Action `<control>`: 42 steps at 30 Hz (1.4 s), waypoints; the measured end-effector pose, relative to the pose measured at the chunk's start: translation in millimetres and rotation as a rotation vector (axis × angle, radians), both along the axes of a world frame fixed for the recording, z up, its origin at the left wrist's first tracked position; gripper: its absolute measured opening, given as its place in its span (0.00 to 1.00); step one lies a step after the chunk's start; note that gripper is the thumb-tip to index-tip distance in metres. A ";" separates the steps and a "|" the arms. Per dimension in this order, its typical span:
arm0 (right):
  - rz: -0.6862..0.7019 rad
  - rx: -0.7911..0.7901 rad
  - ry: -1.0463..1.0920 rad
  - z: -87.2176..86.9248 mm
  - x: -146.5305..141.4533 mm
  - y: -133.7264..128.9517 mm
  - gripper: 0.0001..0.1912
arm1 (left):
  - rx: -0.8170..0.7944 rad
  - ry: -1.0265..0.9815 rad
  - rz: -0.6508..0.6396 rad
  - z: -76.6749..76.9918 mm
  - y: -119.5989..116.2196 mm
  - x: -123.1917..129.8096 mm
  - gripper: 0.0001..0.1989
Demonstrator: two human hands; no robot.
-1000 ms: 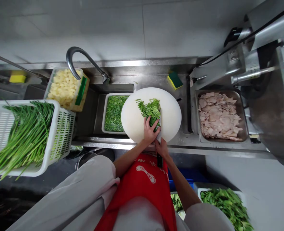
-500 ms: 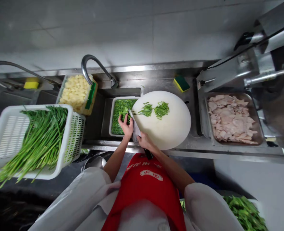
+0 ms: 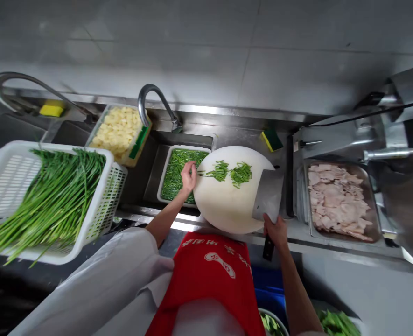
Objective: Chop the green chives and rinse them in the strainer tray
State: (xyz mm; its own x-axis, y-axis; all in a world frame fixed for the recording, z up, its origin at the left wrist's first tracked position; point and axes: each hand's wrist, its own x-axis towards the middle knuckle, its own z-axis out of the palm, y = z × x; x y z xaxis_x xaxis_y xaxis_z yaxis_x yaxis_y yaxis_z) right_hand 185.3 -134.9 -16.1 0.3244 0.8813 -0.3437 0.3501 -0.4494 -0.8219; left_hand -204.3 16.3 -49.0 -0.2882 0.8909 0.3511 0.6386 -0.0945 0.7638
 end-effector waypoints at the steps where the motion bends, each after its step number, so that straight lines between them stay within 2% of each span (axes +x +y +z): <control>1: -0.037 -0.001 0.026 -1.5 6.9 4.2 0.28 | 0.006 0.034 -0.067 4.0 -0.5 17.0 0.25; 3: -0.076 0.001 0.089 -5.2 15.0 14.7 0.31 | -0.012 0.105 -0.121 7.4 -0.3 50.9 0.26; 5: -0.068 0.018 0.133 -9.3 17.4 27.1 0.33 | -0.018 0.151 -0.113 6.0 3.3 81.6 0.29; 10: 0.087 0.017 0.133 -14.0 8.2 62.5 0.30 | -0.011 0.153 -0.238 2.6 23.6 134.0 0.33; 15: 0.324 0.002 0.146 -8.6 -21.9 93.0 0.25 | 0.028 0.212 -0.356 13.0 28.2 157.8 0.35; 20: 0.420 0.025 0.246 -7.2 -69.2 103.8 0.25 | 0.065 0.250 -0.310 18.8 18.1 161.1 0.35; 22: 0.435 0.016 0.263 -9.1 -88.5 104.0 0.24 | 0.062 0.253 -0.266 18.7 14.6 152.6 0.33; 25: 0.470 0.020 0.294 -12.2 -120.1 102.6 0.21 | 0.045 0.247 -0.191 19.7 7.7 127.1 0.28; 28: 0.518 0.003 0.342 -11.1 -159.6 101.4 0.19 | 0.035 0.225 -0.101 21.2 -1.0 90.8 0.25; 31: 0.570 -0.035 0.329 -2.1 -201.5 101.2 0.17 | 0.007 0.189 0.035 18.0 -3.4 47.8 0.25; 34: 0.626 -0.052 0.203 13.2 -231.0 100.0 0.14 | -0.131 0.151 0.223 9.1 5.7 -0.9 0.24; 37: 0.639 -0.032 0.021 29.1 -241.9 98.5 0.09 | -0.367 0.133 0.339 2.9 17.1 -45.8 0.24; 39: 0.629 -0.040 -0.040 37.5 -244.2 98.6 0.07 | -0.419 0.103 0.353 5.1 18.9 -61.9 0.24; 41: 0.625 -0.061 -0.051 43.1 -248.3 99.7 0.05 | -0.328 0.069 0.293 13.0 14.5 -60.7 0.26; 42: 0.627 -0.071 -0.045 44.7 -251.6 100.5 0.05 | -0.265 0.064 0.218 18.2 10.6 -54.4 0.27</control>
